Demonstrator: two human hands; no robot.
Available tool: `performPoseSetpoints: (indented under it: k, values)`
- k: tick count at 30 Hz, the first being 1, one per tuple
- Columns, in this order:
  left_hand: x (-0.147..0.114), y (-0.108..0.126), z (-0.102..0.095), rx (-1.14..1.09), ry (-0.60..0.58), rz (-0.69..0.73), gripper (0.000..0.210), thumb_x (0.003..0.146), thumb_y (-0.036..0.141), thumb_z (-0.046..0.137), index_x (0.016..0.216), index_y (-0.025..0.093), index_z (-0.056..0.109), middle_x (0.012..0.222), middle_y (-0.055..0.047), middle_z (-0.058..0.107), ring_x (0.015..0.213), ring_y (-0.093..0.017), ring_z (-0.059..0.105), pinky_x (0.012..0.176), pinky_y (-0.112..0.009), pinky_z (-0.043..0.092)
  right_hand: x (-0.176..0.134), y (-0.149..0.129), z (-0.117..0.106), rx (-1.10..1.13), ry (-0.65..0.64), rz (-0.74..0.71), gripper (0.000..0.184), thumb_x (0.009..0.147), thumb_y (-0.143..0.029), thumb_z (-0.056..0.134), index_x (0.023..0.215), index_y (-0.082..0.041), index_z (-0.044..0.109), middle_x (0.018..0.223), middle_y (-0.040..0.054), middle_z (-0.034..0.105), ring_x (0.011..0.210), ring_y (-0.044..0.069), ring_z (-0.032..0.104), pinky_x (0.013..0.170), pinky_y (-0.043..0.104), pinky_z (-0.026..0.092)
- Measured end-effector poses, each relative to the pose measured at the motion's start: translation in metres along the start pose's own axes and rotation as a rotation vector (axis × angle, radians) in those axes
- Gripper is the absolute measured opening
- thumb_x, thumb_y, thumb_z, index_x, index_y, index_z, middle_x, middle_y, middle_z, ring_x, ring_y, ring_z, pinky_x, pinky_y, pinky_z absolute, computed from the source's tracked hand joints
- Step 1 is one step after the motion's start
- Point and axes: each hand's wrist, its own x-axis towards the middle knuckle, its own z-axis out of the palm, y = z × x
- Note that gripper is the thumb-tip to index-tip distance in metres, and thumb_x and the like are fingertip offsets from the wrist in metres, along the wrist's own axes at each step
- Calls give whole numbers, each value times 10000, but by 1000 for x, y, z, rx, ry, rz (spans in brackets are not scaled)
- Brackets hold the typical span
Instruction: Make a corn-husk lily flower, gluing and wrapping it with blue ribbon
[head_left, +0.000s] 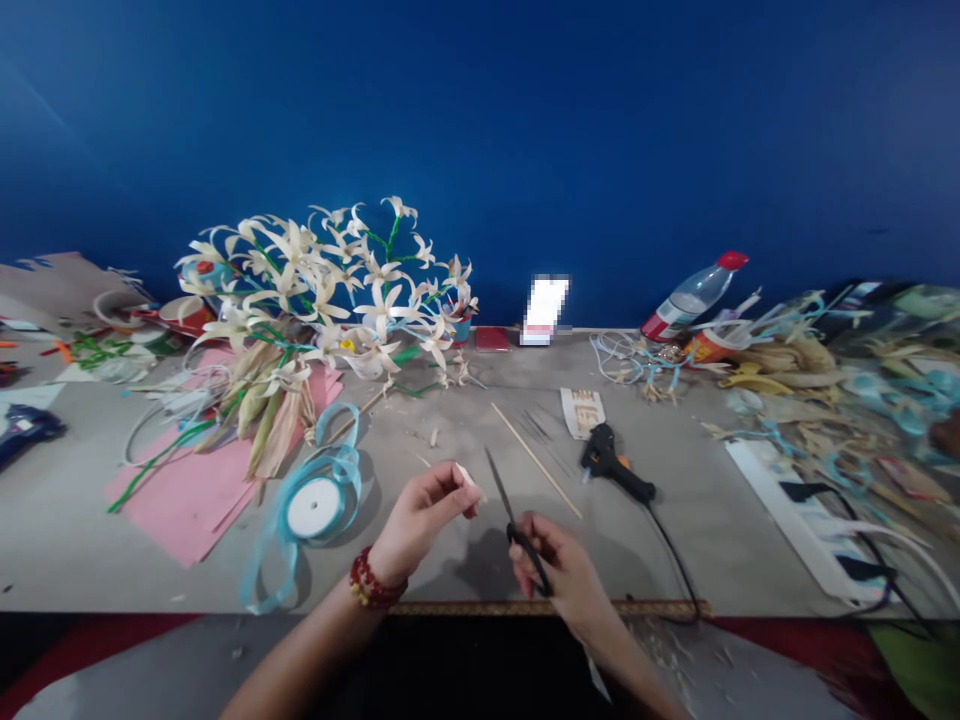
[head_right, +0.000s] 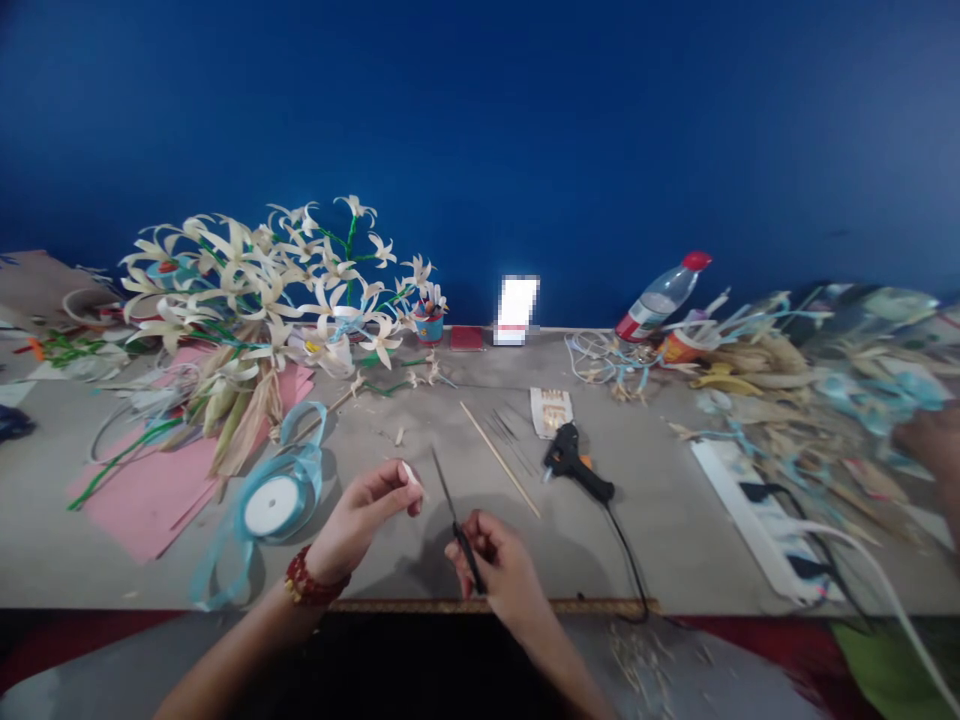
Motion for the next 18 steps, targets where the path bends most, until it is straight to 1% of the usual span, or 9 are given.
performPoseSetpoints:
  k: [1, 4, 6, 7, 9, 12, 14, 16, 18]
  values:
    - [-1, 2, 0, 78, -16, 23, 224, 872, 338, 632, 737, 174, 565, 694, -5, 574, 687, -149, 528, 698, -265, 412, 1, -1, 0, 9, 39, -30, 455, 735, -590, 739, 709, -223, 471, 523, -70, 497, 440, 92, 430, 467, 230, 375]
    - [-3, 7, 3, 347, -52, 105, 245, 911, 319, 561, 713, 176, 586, 712, -18, 602, 719, -164, 552, 724, -266, 415, 8, -9, 1, 39, 143, -138, 396, 701, -504, 802, 808, -218, 551, 685, -18, 594, 565, 129, 517, 530, 246, 419]
    - [-5, 11, 5, 467, -60, 144, 258, 928, 301, 526, 708, 181, 590, 714, -15, 611, 719, -166, 564, 722, -260, 414, 12, -16, 2, 33, 145, -178, 395, 675, -461, 833, 832, -217, 566, 760, -6, 606, 638, 143, 545, 578, 248, 442]
    - [-6, 12, 5, 500, -60, 157, 258, 932, 295, 517, 712, 183, 590, 713, -13, 611, 714, -164, 568, 715, -255, 412, 14, -19, 2, 22, 119, -178, 397, 669, -455, 838, 825, -214, 565, 762, -9, 597, 650, 143, 545, 595, 249, 446]
    - [-7, 13, 5, 532, -58, 173, 254, 936, 291, 513, 718, 184, 586, 714, -10, 611, 712, -163, 573, 706, -250, 409, 16, -23, 2, -4, 33, -134, 418, 667, -487, 833, 805, -209, 552, 714, -32, 554, 617, 131, 522, 592, 246, 443]
    - [-8, 13, 3, 535, -64, 173, 261, 940, 291, 511, 712, 182, 580, 713, -12, 612, 708, -161, 573, 701, -247, 410, 14, -23, -1, -29, -99, -31, 482, 677, -602, 780, 772, -208, 519, 633, -61, 498, 537, 107, 473, 540, 233, 412]
    - [-8, 13, 1, 520, -83, 167, 271, 942, 300, 511, 709, 181, 582, 711, -15, 616, 701, -160, 571, 694, -246, 412, 11, -19, -3, -52, -164, 13, 509, 681, -652, 747, 760, -209, 510, 600, -64, 504, 512, 103, 468, 525, 230, 393]
    - [-8, 15, 1, 511, -101, 162, 276, 939, 312, 520, 705, 181, 585, 703, -16, 618, 690, -159, 570, 686, -245, 414, 7, -16, -5, -69, -202, 24, 523, 682, -678, 729, 748, -211, 504, 574, -63, 514, 494, 103, 468, 514, 228, 375]
    - [-7, 16, 2, 514, -108, 161, 275, 933, 307, 526, 697, 181, 587, 695, -19, 619, 684, -160, 571, 682, -247, 416, 5, -14, -6, -70, -208, 23, 530, 685, -690, 718, 747, -212, 499, 558, -65, 513, 483, 101, 462, 509, 227, 364]
